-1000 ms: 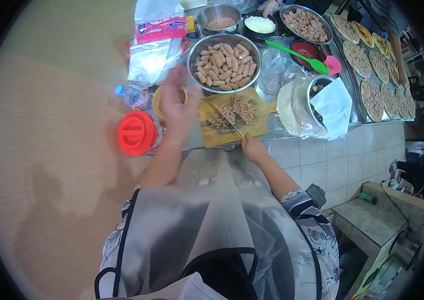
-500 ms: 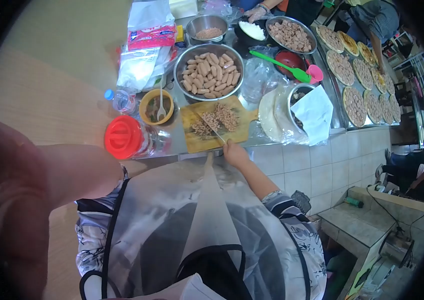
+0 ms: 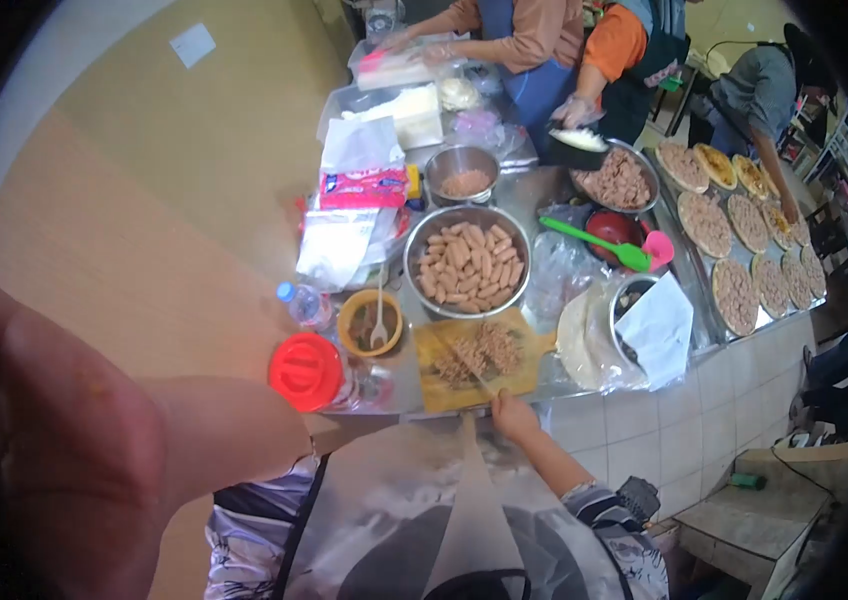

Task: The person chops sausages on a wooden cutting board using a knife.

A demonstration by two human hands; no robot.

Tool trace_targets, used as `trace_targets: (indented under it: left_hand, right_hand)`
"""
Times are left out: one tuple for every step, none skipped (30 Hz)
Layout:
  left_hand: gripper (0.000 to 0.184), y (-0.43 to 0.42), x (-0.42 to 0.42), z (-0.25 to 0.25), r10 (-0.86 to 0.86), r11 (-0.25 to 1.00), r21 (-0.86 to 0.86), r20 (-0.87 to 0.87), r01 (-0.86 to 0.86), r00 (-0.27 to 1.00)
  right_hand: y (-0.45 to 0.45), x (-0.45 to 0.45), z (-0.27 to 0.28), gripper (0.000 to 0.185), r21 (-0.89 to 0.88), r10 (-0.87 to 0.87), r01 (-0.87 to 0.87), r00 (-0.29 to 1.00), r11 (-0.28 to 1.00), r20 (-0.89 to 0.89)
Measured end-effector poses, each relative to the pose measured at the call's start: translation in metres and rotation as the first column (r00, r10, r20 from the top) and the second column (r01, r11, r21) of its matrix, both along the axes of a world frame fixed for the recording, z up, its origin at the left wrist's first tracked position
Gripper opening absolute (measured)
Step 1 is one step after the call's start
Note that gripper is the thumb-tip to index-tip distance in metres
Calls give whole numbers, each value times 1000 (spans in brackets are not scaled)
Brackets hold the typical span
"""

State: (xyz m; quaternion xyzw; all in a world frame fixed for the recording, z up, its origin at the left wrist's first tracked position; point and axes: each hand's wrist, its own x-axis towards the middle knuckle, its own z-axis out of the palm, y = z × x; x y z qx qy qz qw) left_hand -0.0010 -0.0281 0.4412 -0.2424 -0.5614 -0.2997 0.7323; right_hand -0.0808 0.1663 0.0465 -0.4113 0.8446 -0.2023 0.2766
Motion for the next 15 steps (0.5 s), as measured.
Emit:
trace_targets:
  left_hand:
    - [43, -1, 1, 2, 4, 1000, 10, 22, -4, 1000]
    - [43, -1, 0, 1, -4, 1000, 21, 33, 4, 999]
    - [43, 0, 6, -2, -6, 999, 37, 85, 2, 996]
    - [43, 4, 8, -5, -2, 999, 44, 89, -2, 996]
    - [43, 11, 1, -7, 10, 999, 41, 36, -12, 999]
    - [43, 17, 2, -11, 14, 998, 54, 31, -16, 999]
    - [43, 21, 2, -14, 13, 996, 83, 28, -16, 1000]
    - [43, 24, 0, -17, 16, 993, 116, 5, -17, 1000]
    - [43, 26, 1, -19, 14, 989, 144, 6, -15, 1000]
    - [43, 29, 5, -22, 7, 985, 174, 23, -11, 1000]
    - [43, 36, 5, -26, 11, 981, 191, 20, -15, 1000]
    - [43, 33, 9, -27, 8, 980, 199, 23, -13, 1000]
    - [43, 34, 15, -26, 10, 980, 197, 21, -13, 1000]
    - [43, 36, 18, -26, 10, 981, 195, 25, -15, 1000]
    - [43, 30, 13, -25, 4, 981, 195, 41, -12, 999]
  right_hand:
    - [9, 8, -1, 34, 32, -9, 9, 1000, 999, 12]
    - [12, 4, 7, 34, 47, -18, 17, 999, 999, 27]
    - [10, 15, 12, 35, 60, -29, 25, 997, 998, 75]
    - [6, 9, 18, 37, 63, -36, 32, 996, 997, 77]
    - [5, 7, 18, 38, 17, -34, 34, 999, 999, 5]
    - [3, 14, 14, 38, 33, -31, 31, 1000, 999, 3]
    - [3, 17, 20, 33, 36, -21, 20, 1000, 999, 11]
    - [6, 7, 28, 29, 43, -7, 7, 1000, 999, -1]
    - [5, 4, 31, 29, 24, 13, -14, 1000, 1000, 14]
    - [7, 11, 31, 29, 4, 28, -28, 999, 1000, 46]
    - [9, 13, 34, 29, 26, 30, -31, 998, 999, 47]
    - [8, 18, 35, 31, 41, 57, -59, 997, 997, 53]
    - [4, 18, 37, 34, 47, 88, -90, 995, 995, 53]
    - [1, 19, 36, 34, 48, 86, -89, 994, 995, 60]
    - [3, 25, 33, 34, 47, 100, -103, 993, 994, 66]
